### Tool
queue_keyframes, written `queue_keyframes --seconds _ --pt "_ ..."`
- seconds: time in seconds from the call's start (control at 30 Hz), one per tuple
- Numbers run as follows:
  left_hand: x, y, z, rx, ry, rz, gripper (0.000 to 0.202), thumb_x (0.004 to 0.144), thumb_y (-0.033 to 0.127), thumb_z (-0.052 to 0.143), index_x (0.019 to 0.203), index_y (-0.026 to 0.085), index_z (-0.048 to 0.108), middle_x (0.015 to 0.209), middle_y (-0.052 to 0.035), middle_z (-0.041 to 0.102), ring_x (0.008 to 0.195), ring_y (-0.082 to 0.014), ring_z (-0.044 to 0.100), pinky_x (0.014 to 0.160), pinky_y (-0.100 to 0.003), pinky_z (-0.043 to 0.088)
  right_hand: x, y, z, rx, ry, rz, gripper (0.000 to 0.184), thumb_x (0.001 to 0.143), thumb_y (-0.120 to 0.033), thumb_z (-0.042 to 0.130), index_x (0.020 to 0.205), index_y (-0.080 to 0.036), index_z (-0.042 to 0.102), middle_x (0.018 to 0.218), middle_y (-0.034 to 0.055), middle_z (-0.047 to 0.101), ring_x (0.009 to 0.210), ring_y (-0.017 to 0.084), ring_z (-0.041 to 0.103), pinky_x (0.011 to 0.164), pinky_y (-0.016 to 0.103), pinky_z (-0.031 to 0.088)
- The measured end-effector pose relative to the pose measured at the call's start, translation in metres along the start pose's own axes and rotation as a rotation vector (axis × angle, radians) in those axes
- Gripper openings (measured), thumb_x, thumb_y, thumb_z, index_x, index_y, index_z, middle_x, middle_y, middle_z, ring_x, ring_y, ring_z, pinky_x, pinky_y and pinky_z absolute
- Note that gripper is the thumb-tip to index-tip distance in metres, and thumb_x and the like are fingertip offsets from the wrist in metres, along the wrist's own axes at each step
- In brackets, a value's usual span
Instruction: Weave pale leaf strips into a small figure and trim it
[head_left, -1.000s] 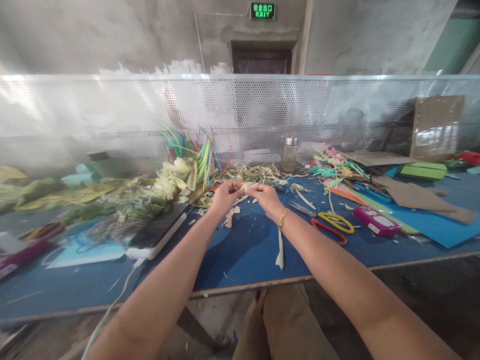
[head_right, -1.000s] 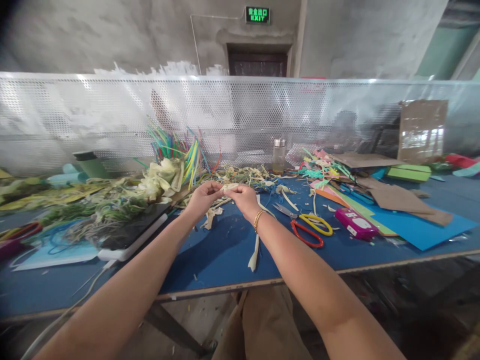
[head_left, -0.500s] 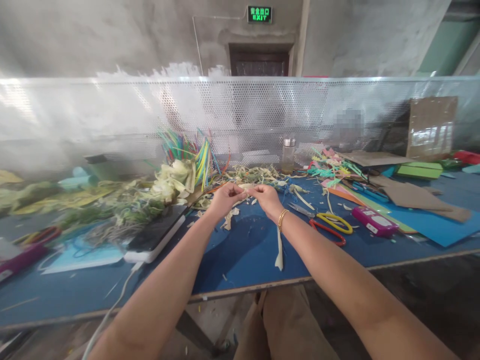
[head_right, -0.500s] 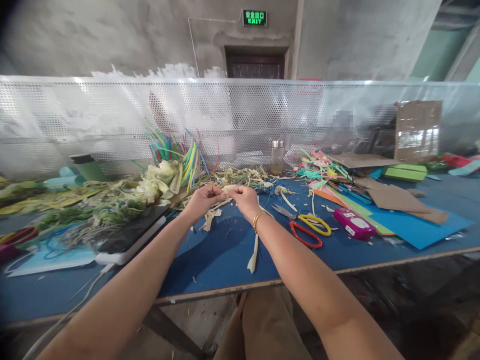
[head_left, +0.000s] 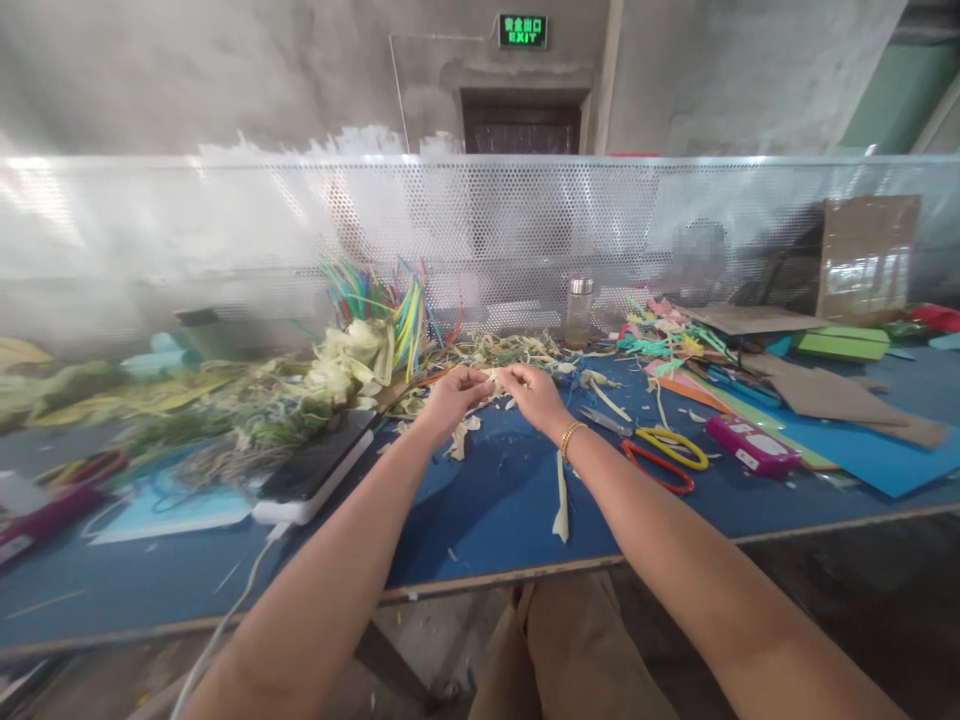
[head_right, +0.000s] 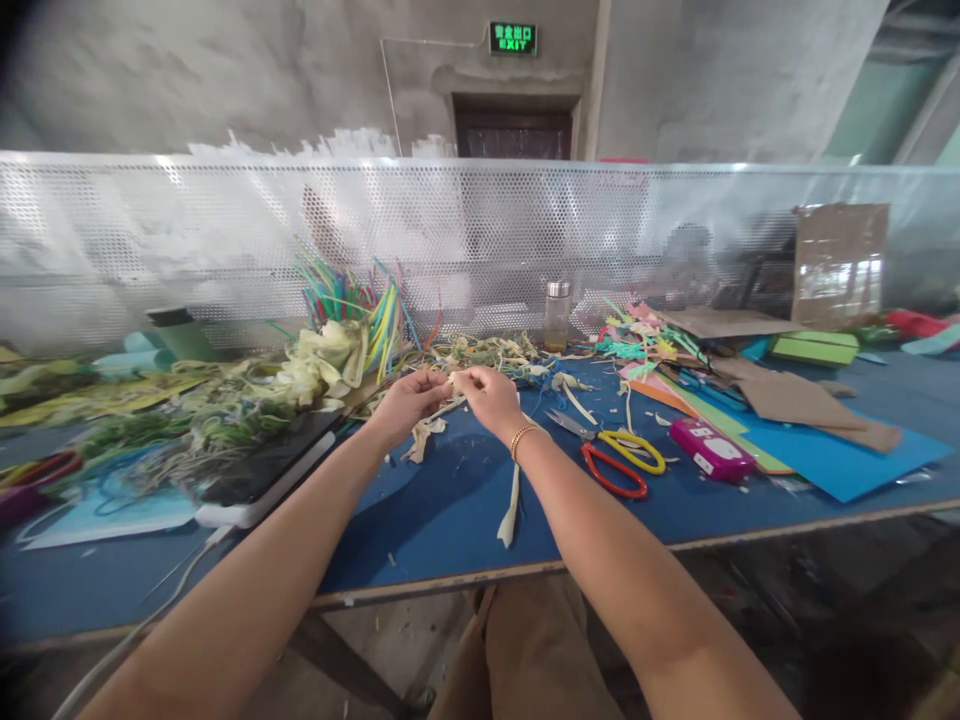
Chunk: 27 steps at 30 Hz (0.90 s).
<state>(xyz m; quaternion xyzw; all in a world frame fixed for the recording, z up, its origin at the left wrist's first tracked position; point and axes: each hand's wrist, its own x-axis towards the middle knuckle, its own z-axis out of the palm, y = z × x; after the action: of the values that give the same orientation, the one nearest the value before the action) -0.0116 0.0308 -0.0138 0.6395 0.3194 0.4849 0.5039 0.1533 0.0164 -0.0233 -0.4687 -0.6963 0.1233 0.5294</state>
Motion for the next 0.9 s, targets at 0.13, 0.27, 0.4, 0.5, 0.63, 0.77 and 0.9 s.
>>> queue_keyframes --seconds 0.13,0.27,0.4,0.5,0.63,0.77,0.9 --pt "0.001 0.0 -0.001 -0.01 0.025 -0.002 0.029 0.063 0.034 0.08 0.077 0.017 0.061 0.058 0.0058 0.052 0.051 -0.0061 0.042 0.051 -0.021 0.03 0.002 0.003 0.001 0.165 -0.025 0.045 0.021 0.078 -0.037 0.063 0.085 -0.018 0.07 0.084 0.0043 0.071 0.075 0.016 0.062 0.07 0.027 0.045" --pt "-0.001 0.003 0.001 0.019 -0.008 0.003 0.029 0.064 0.036 0.079 0.078 0.017 0.062 0.059 0.0059 0.053 0.05 -0.0055 0.04 0.05 -0.021 0.029 0.002 0.004 0.003 0.198 0.004 0.104 0.028 0.076 -0.044 0.064 0.076 -0.017 0.068 0.07 0.0021 0.067 0.064 0.015 0.057 0.062 0.026 0.041" --pt "-0.001 0.004 0.003 -0.045 0.022 -0.022 0.035 0.065 0.042 0.078 0.084 0.017 0.064 0.071 0.002 0.061 0.06 -0.0081 0.052 0.054 -0.02 0.035 0.002 0.005 0.007 0.282 0.103 0.19 0.033 0.074 -0.051 0.063 0.073 -0.018 0.065 0.064 -0.0008 0.061 0.059 0.013 0.051 0.059 0.026 0.038" --pt "-0.001 0.003 0.004 0.004 0.068 -0.101 0.038 0.065 0.05 0.076 0.075 0.016 0.062 0.072 -0.0021 0.065 0.059 -0.0094 0.054 0.049 -0.02 0.03 0.002 0.008 0.01 0.37 0.157 0.225 0.034 0.072 -0.052 0.065 0.071 -0.018 0.064 0.062 -0.0014 0.059 0.058 0.013 0.049 0.059 0.026 0.038" --pt "-0.001 -0.001 0.006 0.117 0.031 -0.159 0.041 0.066 0.055 0.073 0.069 0.015 0.065 0.064 -0.0032 0.062 0.052 -0.0093 0.047 0.045 -0.023 0.022 0.001 0.008 0.012 0.384 0.144 0.189 0.033 0.071 -0.052 0.066 0.069 -0.019 0.065 0.066 0.0005 0.062 0.061 0.014 0.052 0.062 0.027 0.039" --pt "-0.002 0.0 0.009 0.115 0.056 -0.083 0.034 0.062 0.047 0.078 0.062 0.016 0.062 0.055 0.0021 0.053 0.049 -0.0079 0.04 0.048 -0.024 0.024 -0.001 0.006 0.014 0.409 0.168 0.191 0.031 0.071 -0.049 0.066 0.068 -0.019 0.064 0.066 0.0006 0.062 0.061 0.014 0.051 0.061 0.026 0.039" --pt "-0.003 0.001 0.01 0.083 -0.033 -0.078 0.031 0.061 0.039 0.079 0.06 0.016 0.058 0.055 0.0036 0.051 0.051 -0.0078 0.04 0.05 -0.024 0.026 -0.001 0.004 0.014 0.446 0.257 0.228 0.028 0.069 -0.046 0.068 0.066 -0.019 0.065 0.063 -0.0001 0.062 0.059 0.014 0.051 0.06 0.026 0.039"
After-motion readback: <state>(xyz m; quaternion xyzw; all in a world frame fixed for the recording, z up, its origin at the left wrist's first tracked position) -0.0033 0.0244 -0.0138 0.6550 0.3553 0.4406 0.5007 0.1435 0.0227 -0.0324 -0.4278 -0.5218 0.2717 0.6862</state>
